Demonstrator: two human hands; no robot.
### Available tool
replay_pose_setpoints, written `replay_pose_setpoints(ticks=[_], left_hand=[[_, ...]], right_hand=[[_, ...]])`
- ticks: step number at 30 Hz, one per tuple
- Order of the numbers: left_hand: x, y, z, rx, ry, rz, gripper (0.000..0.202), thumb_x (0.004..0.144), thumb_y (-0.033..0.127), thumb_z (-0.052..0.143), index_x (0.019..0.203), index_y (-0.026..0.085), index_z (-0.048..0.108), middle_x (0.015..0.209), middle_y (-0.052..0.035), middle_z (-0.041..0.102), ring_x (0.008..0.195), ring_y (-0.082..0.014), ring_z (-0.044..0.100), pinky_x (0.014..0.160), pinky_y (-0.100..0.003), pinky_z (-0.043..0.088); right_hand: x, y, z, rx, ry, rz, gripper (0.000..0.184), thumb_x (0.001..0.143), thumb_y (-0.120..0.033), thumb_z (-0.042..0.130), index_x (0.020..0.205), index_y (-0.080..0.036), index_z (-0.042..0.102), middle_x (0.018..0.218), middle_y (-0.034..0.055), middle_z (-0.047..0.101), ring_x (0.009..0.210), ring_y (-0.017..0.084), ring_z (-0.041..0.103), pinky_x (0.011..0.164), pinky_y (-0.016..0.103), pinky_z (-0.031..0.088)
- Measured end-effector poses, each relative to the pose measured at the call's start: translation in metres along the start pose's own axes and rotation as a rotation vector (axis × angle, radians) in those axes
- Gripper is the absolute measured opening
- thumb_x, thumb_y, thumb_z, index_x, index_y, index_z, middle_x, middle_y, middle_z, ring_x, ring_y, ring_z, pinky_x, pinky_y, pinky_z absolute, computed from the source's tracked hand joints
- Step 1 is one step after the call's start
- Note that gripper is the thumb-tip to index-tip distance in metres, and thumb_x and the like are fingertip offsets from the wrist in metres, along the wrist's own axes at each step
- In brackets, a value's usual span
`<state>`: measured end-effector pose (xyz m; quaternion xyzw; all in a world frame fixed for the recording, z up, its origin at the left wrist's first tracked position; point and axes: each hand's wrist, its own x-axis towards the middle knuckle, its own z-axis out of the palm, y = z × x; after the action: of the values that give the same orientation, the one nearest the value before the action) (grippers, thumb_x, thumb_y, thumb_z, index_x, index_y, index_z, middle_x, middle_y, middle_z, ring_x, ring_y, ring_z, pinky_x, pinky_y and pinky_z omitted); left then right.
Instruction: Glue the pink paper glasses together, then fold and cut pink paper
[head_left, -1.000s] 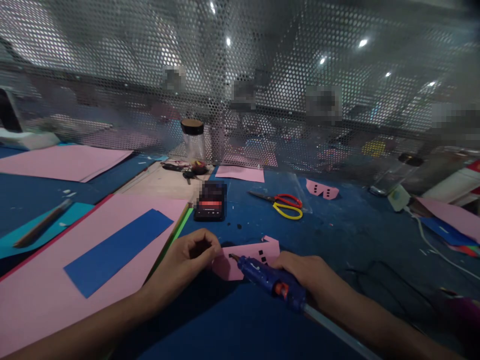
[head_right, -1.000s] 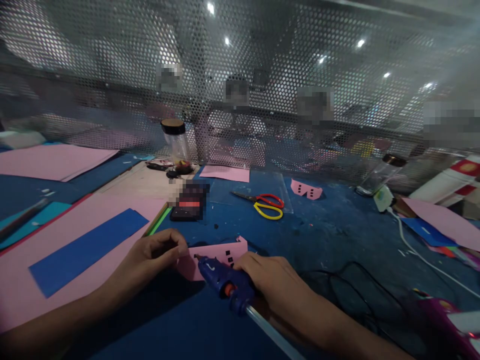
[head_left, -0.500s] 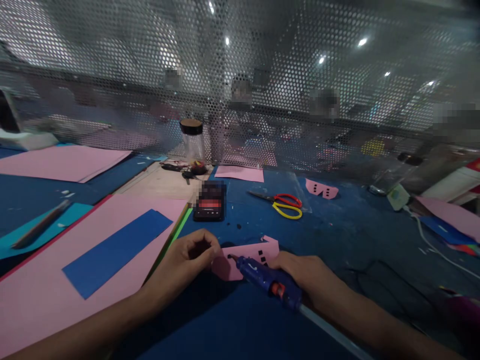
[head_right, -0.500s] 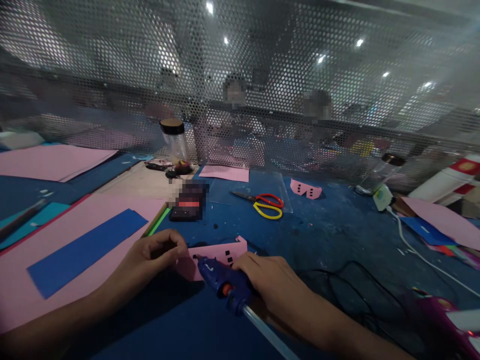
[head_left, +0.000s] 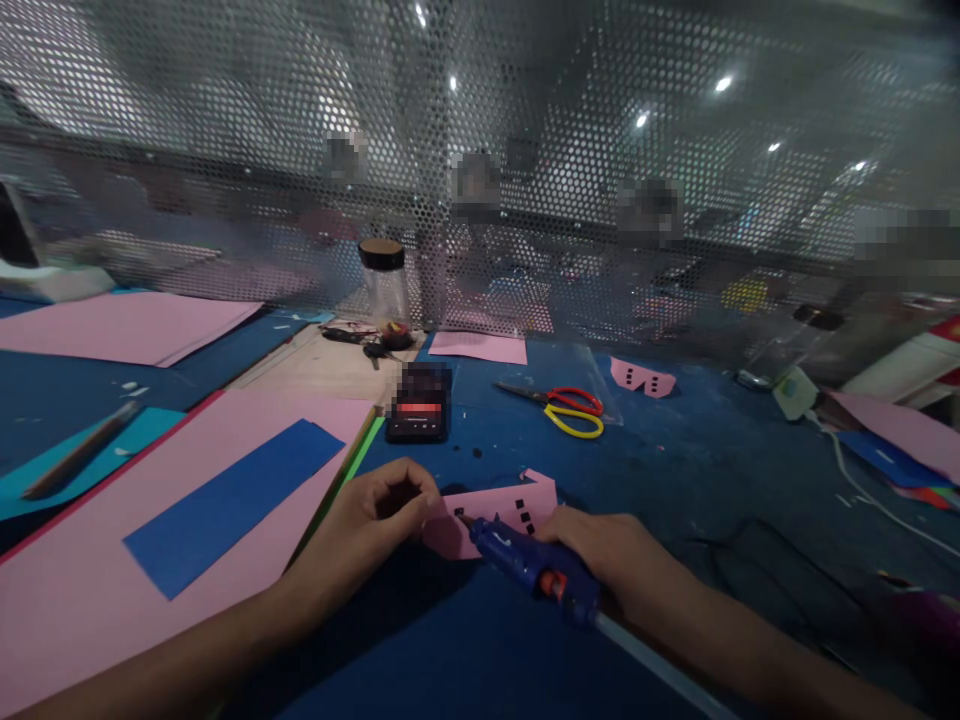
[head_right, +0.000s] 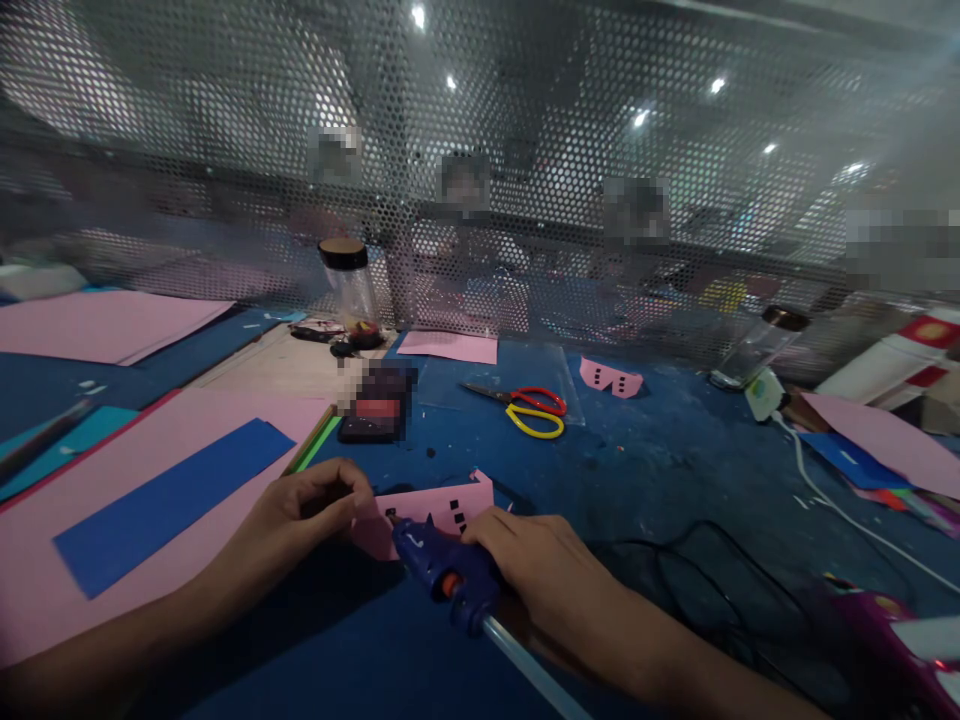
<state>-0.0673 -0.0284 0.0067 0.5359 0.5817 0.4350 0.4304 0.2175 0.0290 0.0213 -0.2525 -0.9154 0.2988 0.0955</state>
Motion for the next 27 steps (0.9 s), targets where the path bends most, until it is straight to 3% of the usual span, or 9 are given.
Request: replay_pose_setpoints(ticks=[20,27], left_hand=[[0.0001,-0.0025,-0.0006,0.002,-0.006,0.002,0.015,0.087,0.032,0.063,0.077,0.021,0.064,0.071,0.0024,0.064,0.064,-0.0143,0.058,0.060,-0.025,0.043],[-0.0015,0.0001,-0.0017,0.038,0.010,-0.009,0.015,0.087,0.033,0.062,0.078,0.021,0.063,0.072,0.0025,0.065,0.066,-0.0156,0.058,0.062,-0.026,0.042]], right_hand=[[-0.0016,0.0032,0.0011,0.000,-0.007,-0.003,0.026,0.087,-0.014,0.062,0.111,-0.025,0.061,0.108,0.0013,0.072,0.090,0.019,0.068,0.076,0.027,0.046],[-0.0028,0.0020,0.0022,0.005,-0.009,-0.001,0.026,0.088,-0.020,0.061,0.114,-0.024,0.060,0.109,0.0037,0.072,0.093,0.021,0.069,0.077,0.029,0.046]])
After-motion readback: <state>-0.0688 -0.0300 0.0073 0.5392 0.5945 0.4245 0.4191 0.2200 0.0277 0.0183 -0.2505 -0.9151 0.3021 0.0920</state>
